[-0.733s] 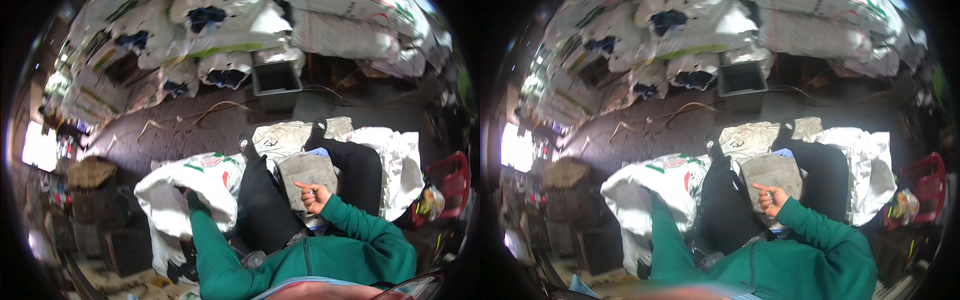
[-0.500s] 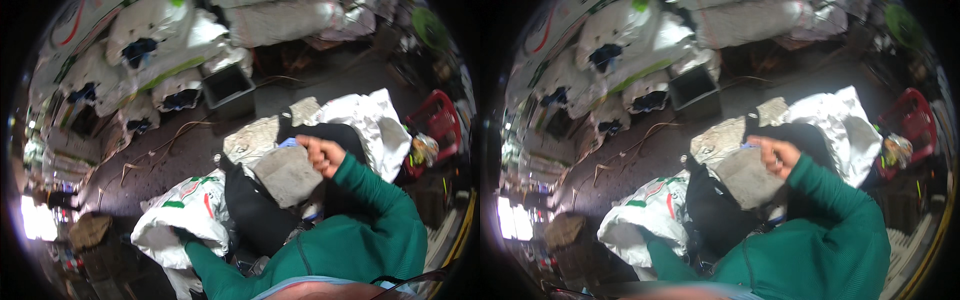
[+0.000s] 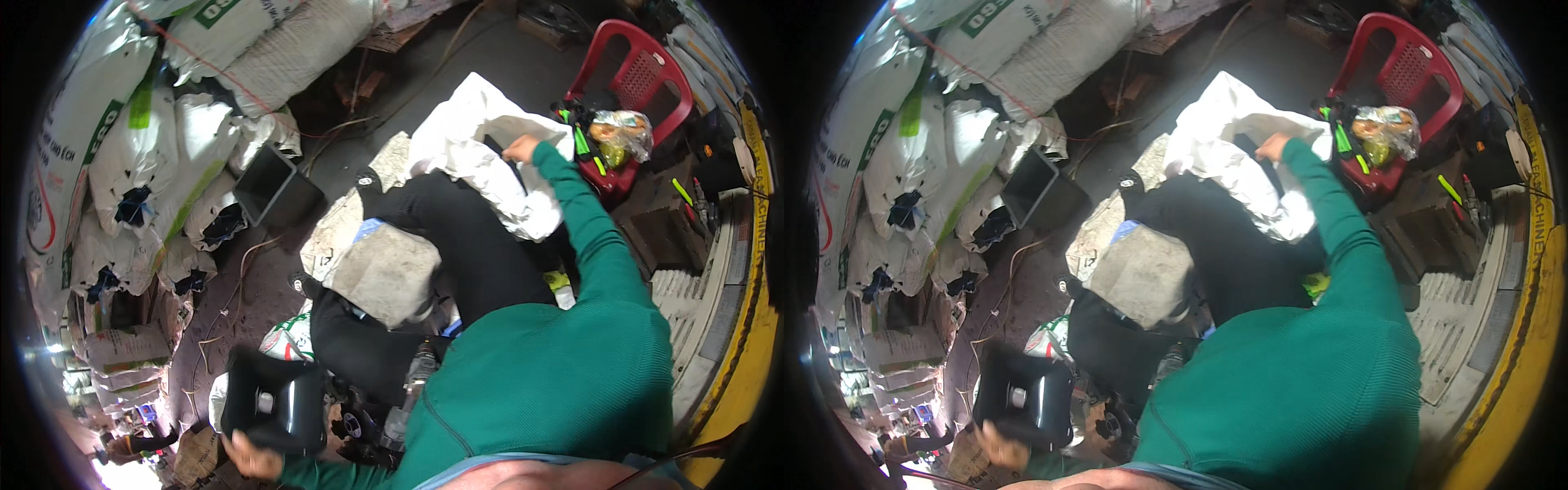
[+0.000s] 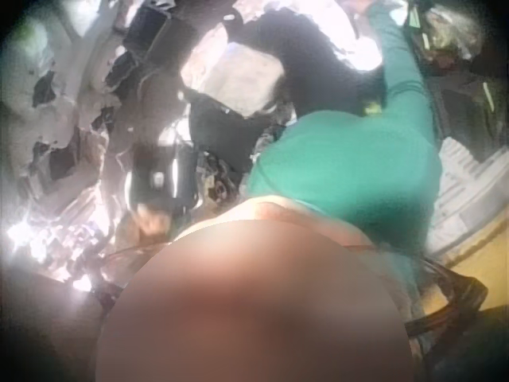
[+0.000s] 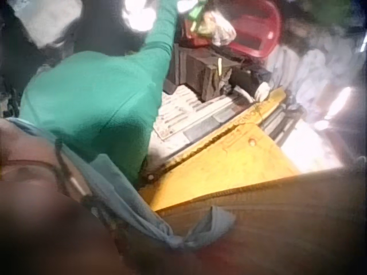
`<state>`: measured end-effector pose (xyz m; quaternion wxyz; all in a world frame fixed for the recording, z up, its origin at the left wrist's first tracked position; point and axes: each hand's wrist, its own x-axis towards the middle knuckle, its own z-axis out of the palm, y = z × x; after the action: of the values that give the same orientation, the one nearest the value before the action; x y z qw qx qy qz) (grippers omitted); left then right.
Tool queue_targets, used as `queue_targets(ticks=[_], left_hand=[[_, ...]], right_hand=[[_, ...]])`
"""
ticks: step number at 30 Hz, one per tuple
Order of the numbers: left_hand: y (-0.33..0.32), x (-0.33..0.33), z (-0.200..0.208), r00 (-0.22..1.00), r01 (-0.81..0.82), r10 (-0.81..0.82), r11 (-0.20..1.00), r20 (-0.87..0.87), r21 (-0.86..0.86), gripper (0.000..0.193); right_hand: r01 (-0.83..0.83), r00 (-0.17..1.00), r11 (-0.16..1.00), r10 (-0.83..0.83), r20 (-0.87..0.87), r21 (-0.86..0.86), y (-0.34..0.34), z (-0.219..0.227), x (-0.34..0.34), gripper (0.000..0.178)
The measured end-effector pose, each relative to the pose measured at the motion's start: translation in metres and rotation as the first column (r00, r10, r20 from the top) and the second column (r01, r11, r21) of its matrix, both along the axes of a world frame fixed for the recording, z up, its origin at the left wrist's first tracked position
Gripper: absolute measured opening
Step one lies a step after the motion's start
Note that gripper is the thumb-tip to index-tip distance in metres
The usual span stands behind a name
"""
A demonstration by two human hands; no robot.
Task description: The person sits on the floor and uses a cordless drill to fasten screws into a black plastic part resting on their lap. They repeatedly pick up the part, align it, and drive screws into its central hub, then place it back into a white sack.
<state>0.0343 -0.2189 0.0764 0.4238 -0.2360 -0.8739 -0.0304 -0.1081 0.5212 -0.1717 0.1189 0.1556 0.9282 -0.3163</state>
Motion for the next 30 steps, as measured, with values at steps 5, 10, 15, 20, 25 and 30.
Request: queue_targets(ticks=[5, 10, 15, 20, 25, 30], left_hand=[[0.201, -0.118, -0.114, 0.808, 0.118, -0.265, 0.948, 0.526, 0.296, 0.041], [0.284, -0.144, -0.234, 0.684, 0.327, -0.104, 0.929, 0.722, -0.176, 0.063], [0.316, -0.11, -0.298, 0.334, 0.382, 0.06, 0.903, 0.941, -0.193, 0.053], [0.312, -0.122, -0.277, 0.215, 0.287, 0.061, 0.95, 0.975, -0.123, 0.044], [0.244, -0.083, -0.208, 0.291, -0.01, -0.15, 0.987, 0.945, 0.16, 0.048], [0.177, -0.005, -0.161, 0.413, -0.287, -0.311, 0.848, 0.856, 0.447, 0.039]], right_hand=[[-0.033, 0.999, 0.931, 0.019, 0.04, 0.365, -0.032, -0.126, -0.024, 0.04], [-0.035, 0.999, 0.935, 0.025, 0.032, 0.354, -0.023, -0.162, -0.018, 0.041], [-0.15, 0.987, 0.917, 0.163, -0.004, 0.369, -0.01, -0.169, -0.017, 0.042], [-0.229, 0.968, 0.872, 0.249, 0.011, 0.434, 0.036, -0.193, -0.04, 0.043], [-0.175, 0.972, 0.892, 0.224, -0.072, 0.417, 0.069, -0.207, -0.056, 0.044], [0.299, 0.936, 0.914, -0.225, -0.27, 0.275, 0.082, -0.038, -0.005, 0.049]])
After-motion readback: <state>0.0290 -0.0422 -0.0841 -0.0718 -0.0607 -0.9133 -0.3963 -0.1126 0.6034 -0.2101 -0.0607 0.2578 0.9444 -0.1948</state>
